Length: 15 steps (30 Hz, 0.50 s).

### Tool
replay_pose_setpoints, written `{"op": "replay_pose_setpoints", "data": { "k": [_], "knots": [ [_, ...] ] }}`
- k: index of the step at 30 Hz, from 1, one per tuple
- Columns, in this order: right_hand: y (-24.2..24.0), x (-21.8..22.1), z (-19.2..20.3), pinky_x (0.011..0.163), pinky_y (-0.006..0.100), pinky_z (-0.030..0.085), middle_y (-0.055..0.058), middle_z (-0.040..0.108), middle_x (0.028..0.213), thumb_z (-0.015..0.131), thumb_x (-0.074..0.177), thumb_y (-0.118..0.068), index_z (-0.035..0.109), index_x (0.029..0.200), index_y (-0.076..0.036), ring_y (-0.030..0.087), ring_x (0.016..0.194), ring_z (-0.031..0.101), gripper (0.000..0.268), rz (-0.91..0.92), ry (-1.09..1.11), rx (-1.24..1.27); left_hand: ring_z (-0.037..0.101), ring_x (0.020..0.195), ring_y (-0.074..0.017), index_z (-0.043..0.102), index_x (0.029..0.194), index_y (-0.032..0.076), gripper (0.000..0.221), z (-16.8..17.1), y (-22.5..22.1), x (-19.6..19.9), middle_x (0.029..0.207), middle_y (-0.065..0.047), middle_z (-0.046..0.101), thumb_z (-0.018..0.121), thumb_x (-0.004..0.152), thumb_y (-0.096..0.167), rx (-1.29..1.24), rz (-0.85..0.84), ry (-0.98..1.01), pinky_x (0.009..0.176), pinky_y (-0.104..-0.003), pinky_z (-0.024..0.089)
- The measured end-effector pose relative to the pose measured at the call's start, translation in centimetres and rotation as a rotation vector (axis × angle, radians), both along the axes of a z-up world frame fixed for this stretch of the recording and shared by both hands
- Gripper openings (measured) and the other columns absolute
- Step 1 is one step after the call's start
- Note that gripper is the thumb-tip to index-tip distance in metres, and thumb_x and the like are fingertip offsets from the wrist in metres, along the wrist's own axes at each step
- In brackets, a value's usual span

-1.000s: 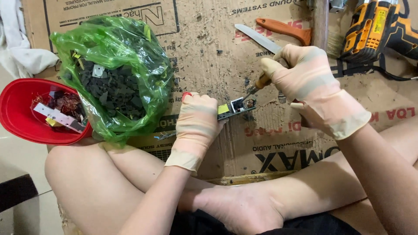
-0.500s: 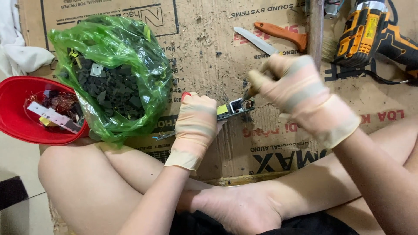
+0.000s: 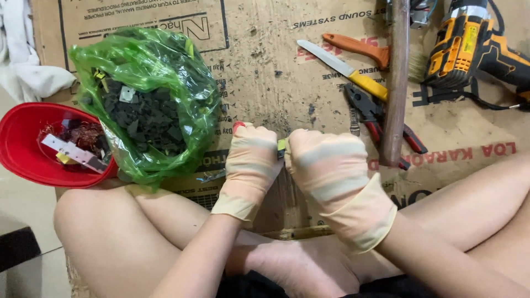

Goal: The person sits on a cardboard sheet and uses a hammer and pliers to forcefully dismantle a small electronic component. They repeatedly strike the component to break it apart and use pliers to pull off pieces, placing the debris into a red bowl.

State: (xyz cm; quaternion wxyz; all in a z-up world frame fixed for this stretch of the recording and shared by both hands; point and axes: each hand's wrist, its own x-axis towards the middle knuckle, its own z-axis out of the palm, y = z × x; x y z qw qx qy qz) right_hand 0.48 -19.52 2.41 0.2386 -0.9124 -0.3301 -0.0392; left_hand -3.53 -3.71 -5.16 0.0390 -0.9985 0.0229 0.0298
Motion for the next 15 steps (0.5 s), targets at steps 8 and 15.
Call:
{"op": "replay_pose_setpoints", "data": {
  "k": [8,15],
  "knots": [
    [0.6,0.6,0.4,0.045,0.044,0.044,0.008,0.062,0.059,0.075,0.089,-0.029,0.058,0.071,-0.010,0.033,0.045,0.054,0.031,-0.165,0.093,0.056,0.060,0.072,-0.0300,0.070,0.078,0.011,0.036,0.5,-0.3,-0.1,0.075,-0.012,0.066,0.079,0.071,0.046,0.062,-0.009,0.005,0.077,-0.044,0.047],
    [-1.4,2.6,2.4,0.045,0.045,0.046,0.009,0.064,0.059,0.076,0.090,-0.033,0.060,0.072,-0.010,0.035,0.046,0.057,0.033,-0.307,0.176,0.039,0.060,0.073,-0.0299,0.070,0.078,0.012,0.036,-0.1,0.3,0.4,0.076,-0.012,0.066,0.079,0.072,0.046,0.048,-0.047,0.032,0.077,-0.044,0.047]
  ]
}}
